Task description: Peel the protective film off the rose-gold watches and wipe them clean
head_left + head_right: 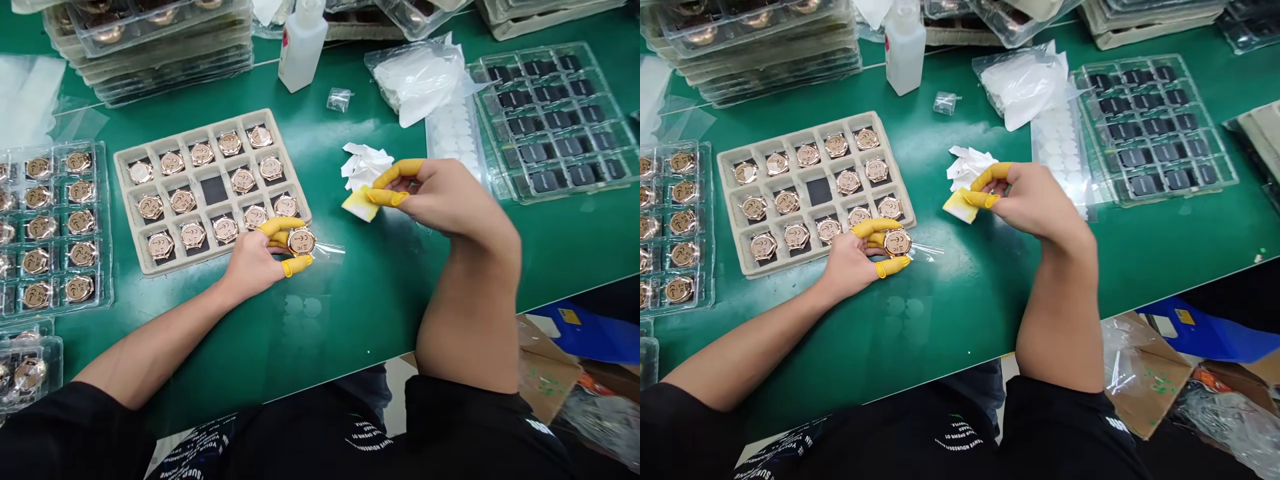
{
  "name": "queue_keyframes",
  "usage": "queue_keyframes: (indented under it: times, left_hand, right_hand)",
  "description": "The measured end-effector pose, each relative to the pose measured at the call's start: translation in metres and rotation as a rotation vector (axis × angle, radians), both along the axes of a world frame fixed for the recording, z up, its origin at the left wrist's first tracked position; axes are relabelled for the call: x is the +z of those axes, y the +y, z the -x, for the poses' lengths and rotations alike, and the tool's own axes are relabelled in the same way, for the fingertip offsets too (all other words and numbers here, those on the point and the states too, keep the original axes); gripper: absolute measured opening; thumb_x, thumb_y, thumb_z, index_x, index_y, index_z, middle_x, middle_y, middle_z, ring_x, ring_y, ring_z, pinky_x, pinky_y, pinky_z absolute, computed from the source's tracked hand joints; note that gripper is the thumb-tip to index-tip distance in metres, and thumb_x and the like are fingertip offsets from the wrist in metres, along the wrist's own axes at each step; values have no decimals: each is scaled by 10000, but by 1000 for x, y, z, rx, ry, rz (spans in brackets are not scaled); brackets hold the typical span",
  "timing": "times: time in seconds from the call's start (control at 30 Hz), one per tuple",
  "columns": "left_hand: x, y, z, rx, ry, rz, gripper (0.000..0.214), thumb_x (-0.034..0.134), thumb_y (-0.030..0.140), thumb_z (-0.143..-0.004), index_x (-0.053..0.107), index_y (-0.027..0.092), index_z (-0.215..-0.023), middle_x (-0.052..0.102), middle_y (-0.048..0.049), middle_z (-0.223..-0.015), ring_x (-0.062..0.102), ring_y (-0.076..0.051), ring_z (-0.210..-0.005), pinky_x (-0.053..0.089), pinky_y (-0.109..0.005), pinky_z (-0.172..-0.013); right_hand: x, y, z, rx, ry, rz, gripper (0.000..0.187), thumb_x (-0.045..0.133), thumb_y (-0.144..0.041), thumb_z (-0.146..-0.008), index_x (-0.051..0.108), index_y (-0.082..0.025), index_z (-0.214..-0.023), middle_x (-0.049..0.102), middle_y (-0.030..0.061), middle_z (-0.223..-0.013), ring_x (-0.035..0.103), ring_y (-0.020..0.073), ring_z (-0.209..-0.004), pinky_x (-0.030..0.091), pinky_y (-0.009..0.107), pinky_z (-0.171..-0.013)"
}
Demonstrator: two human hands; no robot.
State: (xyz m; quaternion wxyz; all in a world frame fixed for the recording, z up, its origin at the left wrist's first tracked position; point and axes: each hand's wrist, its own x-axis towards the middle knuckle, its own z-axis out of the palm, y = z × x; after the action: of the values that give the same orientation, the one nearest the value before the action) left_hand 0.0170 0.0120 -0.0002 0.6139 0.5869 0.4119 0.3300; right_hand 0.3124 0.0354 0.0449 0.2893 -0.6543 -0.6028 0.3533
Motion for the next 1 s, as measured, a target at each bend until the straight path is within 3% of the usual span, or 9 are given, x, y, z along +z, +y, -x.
queue_keyframes:
  times: [0.1,0.2,0.27,0.43,0.53,0.7,0.83,1.0]
  left_hand:
    - [0,-1,0,-1,3,-6,585,898,247,-699,730,187,-1256,817,-25,-952,779,-140,-817,684,-296,-885]
    - [0,-1,0,-1,5,-13,583,893,249,-704,730,190,-1261,816,-26,-958,774,-137,-815,683,-299,-885]
    - [1,-1,0,-2,12,-13,574,885,254,-715,730,196,-1265,816,-26,-966,773,-139,-819,682,-305,-889]
    - [0,0,0,-10,11,-19,572,890,266,-715,732,199,-1261,813,-26,-953,772,-141,-817,681,-311,-892]
    - [0,-1,0,0,9,-27,570,890,264,-710,735,199,-1255,811,-25,-952,767,-140,-809,682,-312,-888]
    - [0,-1,-1,2,9,-9,571,890,255,-697,739,192,-1244,808,-21,-934,768,-138,-806,682,-302,-873]
    - [0,-1,-1,3,-9,-2,577,894,251,-692,736,195,-1244,812,-23,-942,773,-139,-812,681,-297,-864]
    - [-1,0,-1,10,-10,14,574,900,254,-688,735,188,-1234,820,-32,-946,778,-140,-814,683,-294,-859]
  right_hand:
    - [11,-5,3,37,-11,91,205,875,-395,-711,756,-263,-813,669,28,-783,578,221,-716,440,390,-679]
    - [14,-3,8,-187,-247,-52,181,844,-389,-765,762,-254,-853,662,49,-787,495,197,-665,387,410,-698]
    - [9,3,9,-265,-320,-154,166,812,-393,-805,761,-259,-889,655,65,-837,464,193,-672,371,422,-727]
    - [-19,16,6,-109,-317,-248,185,796,-411,-817,776,-297,-962,603,104,-1013,509,259,-863,392,446,-816]
    - [-24,17,6,-85,-314,-278,125,778,-413,-855,774,-321,-939,611,116,-1159,521,292,-967,396,480,-887]
    - [-8,10,1,-169,-108,-386,190,881,-377,-777,779,-316,-926,710,108,-1172,560,253,-868,423,461,-832]
    - [-3,9,-4,-254,113,-508,162,908,-325,-726,787,-301,-831,727,84,-944,627,283,-891,448,464,-854]
    - [-3,15,-3,-332,323,-421,332,961,-377,-645,683,-307,-813,616,43,-809,546,234,-765,412,429,-804]
